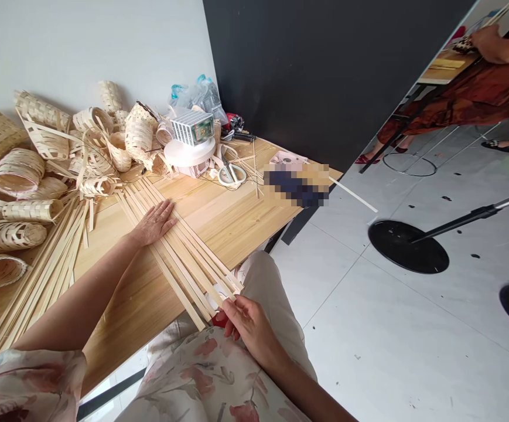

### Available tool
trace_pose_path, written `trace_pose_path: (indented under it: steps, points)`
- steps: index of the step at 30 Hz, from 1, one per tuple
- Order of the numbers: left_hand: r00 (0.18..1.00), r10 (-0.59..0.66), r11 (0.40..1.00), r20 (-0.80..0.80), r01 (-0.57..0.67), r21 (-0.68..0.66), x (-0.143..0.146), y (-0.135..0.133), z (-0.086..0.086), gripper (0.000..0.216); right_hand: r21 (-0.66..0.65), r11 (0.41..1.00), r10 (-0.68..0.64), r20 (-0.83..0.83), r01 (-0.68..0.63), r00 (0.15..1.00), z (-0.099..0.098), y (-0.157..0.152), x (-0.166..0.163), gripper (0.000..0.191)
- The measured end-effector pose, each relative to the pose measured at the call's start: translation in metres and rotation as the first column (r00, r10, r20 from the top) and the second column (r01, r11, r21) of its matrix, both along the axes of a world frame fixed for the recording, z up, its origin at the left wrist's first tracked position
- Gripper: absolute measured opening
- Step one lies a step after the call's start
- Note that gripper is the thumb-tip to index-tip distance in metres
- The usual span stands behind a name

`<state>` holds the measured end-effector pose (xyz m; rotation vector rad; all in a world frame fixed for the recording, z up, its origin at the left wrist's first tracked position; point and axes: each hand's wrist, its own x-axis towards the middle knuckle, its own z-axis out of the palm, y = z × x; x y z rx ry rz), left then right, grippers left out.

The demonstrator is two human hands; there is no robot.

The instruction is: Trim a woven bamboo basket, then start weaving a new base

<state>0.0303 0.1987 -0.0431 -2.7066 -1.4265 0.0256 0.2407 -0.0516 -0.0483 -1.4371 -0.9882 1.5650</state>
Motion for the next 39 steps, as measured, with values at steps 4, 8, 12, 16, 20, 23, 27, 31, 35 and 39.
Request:
trace_pose_path:
  steps: [4, 8, 12, 16, 20, 23, 27, 31, 35, 39]
  points:
    - [1.000, -0.006, 1.000, -0.003, 0.006, -0.003, -0.001, 0.000, 0.000, 0.059, 0.031, 0.996, 0.077, 0.141, -0.082, 0.987, 0.003, -0.003, 0.011, 0.043]
    - [1.000, -0.020, 1.000, 0.005, 0.020, -0.003, -0.001, 0.001, -0.001, 0.058, 0.058, 0.985, 0.149, 0.207, -0.164, 0.967, 0.006, -0.005, 0.017, 0.040]
    - [1.000, -0.016, 1.000, -0.001, 0.016, -0.014, -0.001, 0.001, 0.000, 0.058, 0.084, 0.980, 0.165, 0.148, -0.179, 0.975, 0.008, -0.002, 0.016, 0.038]
    - [1.000, -0.025, 1.000, -0.008, 0.024, -0.018, -0.001, 0.001, 0.000, 0.058, 0.085, 0.984, 0.146, 0.129, -0.158, 0.981, 0.008, 0.002, 0.012, 0.040]
    - [1.000, -0.020, 0.999, -0.003, 0.020, -0.025, -0.001, 0.000, 0.001, 0.058, 0.074, 0.986, 0.139, 0.126, -0.149, 0.982, 0.007, 0.003, 0.011, 0.040]
    - [1.000, -0.020, 1.000, -0.006, 0.020, -0.021, -0.001, 0.000, 0.000, 0.059, 0.077, 0.986, 0.139, 0.117, -0.148, 0.983, 0.006, 0.001, 0.014, 0.040]
    - [1.000, -0.028, 1.000, -0.002, 0.028, -0.009, -0.001, 0.000, -0.001, 0.059, 0.081, 0.989, 0.118, 0.091, -0.125, 0.989, 0.004, 0.000, 0.019, 0.040]
    - [1.000, -0.022, 1.000, -0.006, 0.022, -0.017, -0.001, 0.000, 0.000, 0.058, 0.112, 0.987, 0.107, 0.067, -0.114, 0.992, 0.005, 0.003, 0.020, 0.037]
    - [1.000, -0.016, 0.999, -0.008, 0.016, -0.029, 0.000, -0.001, 0.003, 0.058, 0.080, 0.990, 0.106, 0.094, -0.114, 0.990, 0.004, 0.003, 0.019, 0.035]
    - [1.000, -0.019, 0.999, -0.010, 0.019, -0.045, 0.001, -0.002, 0.006, 0.058, 0.031, 0.993, 0.110, 0.113, -0.115, 0.987, 0.002, 0.000, 0.018, 0.034]
